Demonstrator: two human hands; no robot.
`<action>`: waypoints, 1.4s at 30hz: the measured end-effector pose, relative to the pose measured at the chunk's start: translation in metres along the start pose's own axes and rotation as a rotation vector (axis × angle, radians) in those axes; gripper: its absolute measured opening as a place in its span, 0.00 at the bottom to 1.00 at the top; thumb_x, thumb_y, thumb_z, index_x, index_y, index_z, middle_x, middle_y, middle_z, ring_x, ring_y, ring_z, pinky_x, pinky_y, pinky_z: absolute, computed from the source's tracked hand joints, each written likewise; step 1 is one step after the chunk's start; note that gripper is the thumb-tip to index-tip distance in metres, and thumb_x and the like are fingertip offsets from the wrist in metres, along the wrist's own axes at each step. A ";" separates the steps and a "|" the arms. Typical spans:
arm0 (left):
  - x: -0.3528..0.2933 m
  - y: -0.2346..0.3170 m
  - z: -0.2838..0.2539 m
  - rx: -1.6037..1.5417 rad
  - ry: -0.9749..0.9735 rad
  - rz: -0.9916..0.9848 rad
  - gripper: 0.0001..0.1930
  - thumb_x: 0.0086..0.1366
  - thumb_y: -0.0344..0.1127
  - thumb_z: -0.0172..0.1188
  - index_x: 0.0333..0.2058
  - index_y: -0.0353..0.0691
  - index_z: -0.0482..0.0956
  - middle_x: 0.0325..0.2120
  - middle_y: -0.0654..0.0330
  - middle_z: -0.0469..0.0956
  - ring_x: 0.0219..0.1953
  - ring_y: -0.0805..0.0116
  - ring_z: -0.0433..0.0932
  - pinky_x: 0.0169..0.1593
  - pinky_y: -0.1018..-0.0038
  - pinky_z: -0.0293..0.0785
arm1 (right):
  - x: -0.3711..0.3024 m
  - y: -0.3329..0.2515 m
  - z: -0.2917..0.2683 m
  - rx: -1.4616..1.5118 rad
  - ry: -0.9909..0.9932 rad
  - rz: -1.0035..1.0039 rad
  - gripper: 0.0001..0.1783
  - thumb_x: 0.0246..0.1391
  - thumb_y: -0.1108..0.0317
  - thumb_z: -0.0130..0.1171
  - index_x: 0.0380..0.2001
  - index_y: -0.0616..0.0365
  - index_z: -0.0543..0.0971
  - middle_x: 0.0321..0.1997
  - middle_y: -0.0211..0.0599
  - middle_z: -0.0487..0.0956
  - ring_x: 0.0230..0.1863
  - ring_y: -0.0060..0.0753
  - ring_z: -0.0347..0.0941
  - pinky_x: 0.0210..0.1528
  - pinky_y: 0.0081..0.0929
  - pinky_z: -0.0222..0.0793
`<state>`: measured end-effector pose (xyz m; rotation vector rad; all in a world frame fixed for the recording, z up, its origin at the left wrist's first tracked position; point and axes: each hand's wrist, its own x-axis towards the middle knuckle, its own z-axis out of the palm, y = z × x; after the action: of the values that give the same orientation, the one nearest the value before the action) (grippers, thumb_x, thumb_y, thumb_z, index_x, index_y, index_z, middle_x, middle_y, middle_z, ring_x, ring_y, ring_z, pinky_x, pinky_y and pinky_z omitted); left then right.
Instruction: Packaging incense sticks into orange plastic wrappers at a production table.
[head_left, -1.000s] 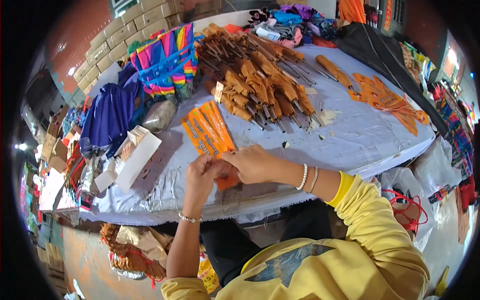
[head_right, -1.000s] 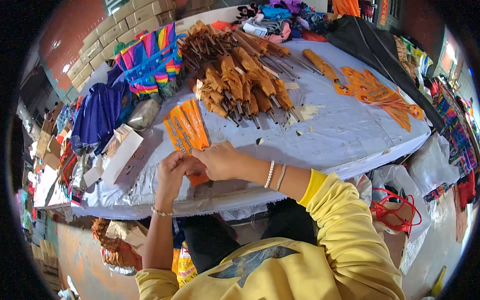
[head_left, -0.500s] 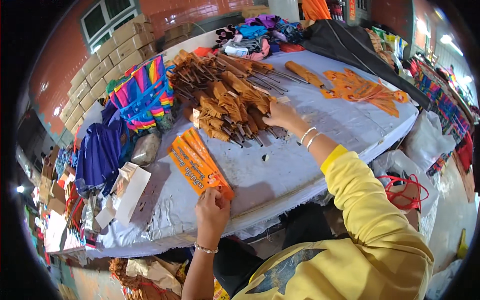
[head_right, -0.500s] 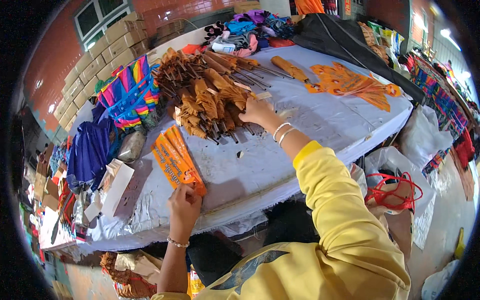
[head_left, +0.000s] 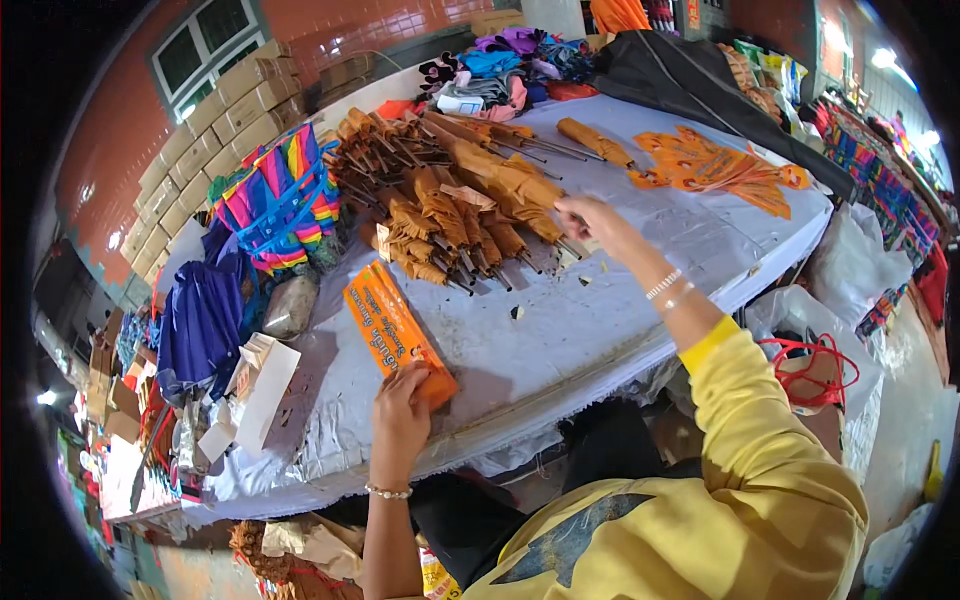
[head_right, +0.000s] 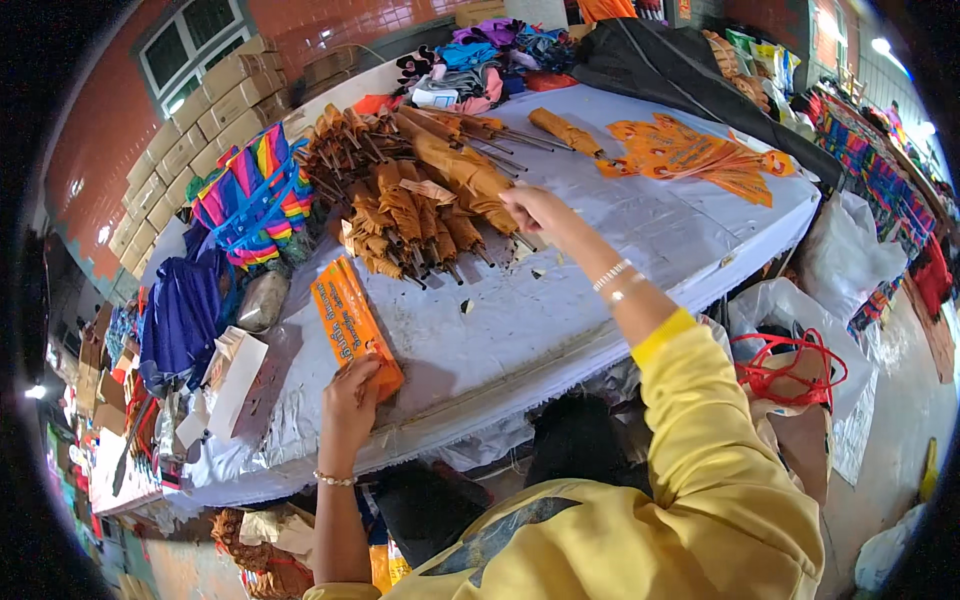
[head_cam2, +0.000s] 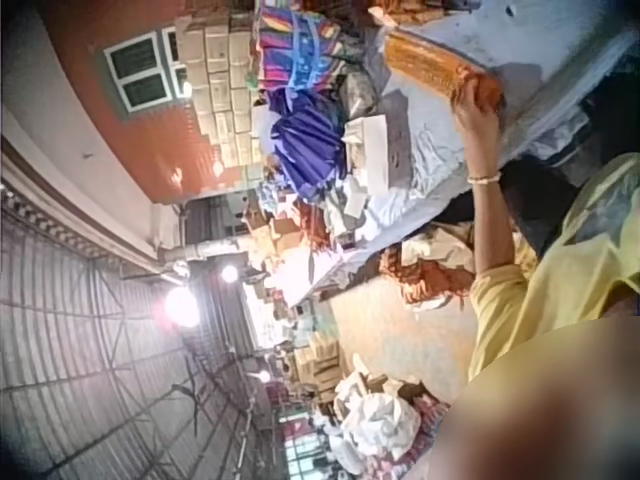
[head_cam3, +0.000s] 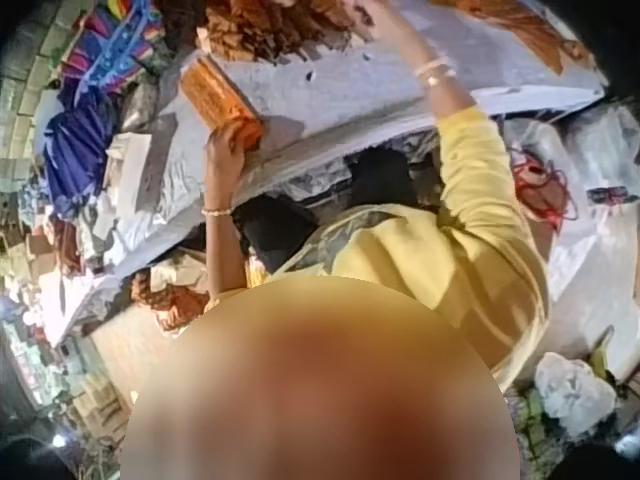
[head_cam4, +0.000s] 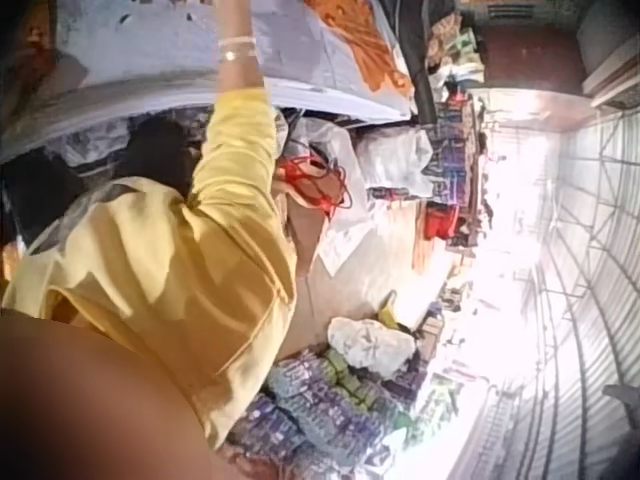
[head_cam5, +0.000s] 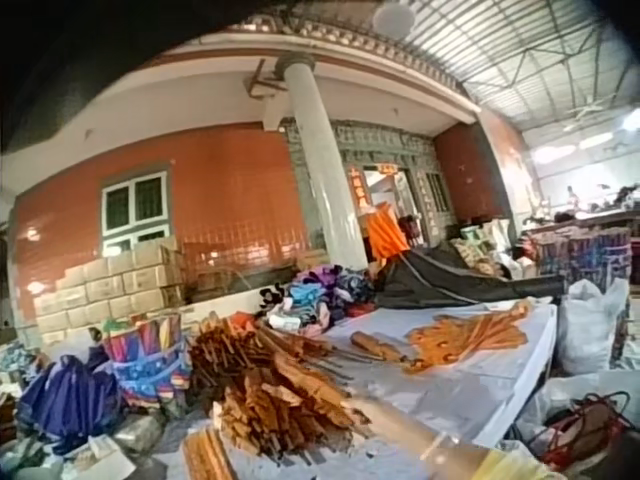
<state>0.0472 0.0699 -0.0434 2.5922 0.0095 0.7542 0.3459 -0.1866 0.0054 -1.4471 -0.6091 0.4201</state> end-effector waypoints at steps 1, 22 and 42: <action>0.000 -0.004 -0.002 -0.048 -0.033 0.035 0.18 0.51 0.22 0.58 0.44 0.34 0.75 0.42 0.52 0.77 0.37 0.60 0.76 0.42 0.70 0.71 | -0.023 -0.008 0.001 -0.103 0.027 -0.030 0.20 0.54 0.51 0.51 0.16 0.49 0.63 0.15 0.21 0.63 0.19 0.16 0.57 0.23 0.18 0.51; 0.020 0.156 0.005 -1.173 0.545 -0.011 0.19 0.60 0.40 0.53 0.45 0.35 0.62 0.28 0.62 0.67 0.29 0.76 0.63 0.35 0.75 0.61 | -0.201 -0.050 0.087 -0.318 -0.556 -0.439 0.28 0.47 0.57 0.63 0.44 0.64 0.66 0.38 0.45 0.74 0.39 0.38 0.72 0.40 0.35 0.68; 0.026 0.181 0.014 -1.341 0.223 0.059 0.10 0.61 0.31 0.52 0.38 0.30 0.70 0.17 0.68 0.62 0.19 0.78 0.61 0.25 0.78 0.61 | -0.220 -0.024 0.095 0.355 -0.709 0.430 0.21 0.39 0.71 0.64 0.40 0.58 0.71 0.38 0.38 0.78 0.33 0.28 0.74 0.31 0.24 0.68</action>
<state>0.0566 -0.0960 0.0337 1.2362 -0.3709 0.6938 0.1131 -0.2485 0.0014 -1.0588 -0.7289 1.3461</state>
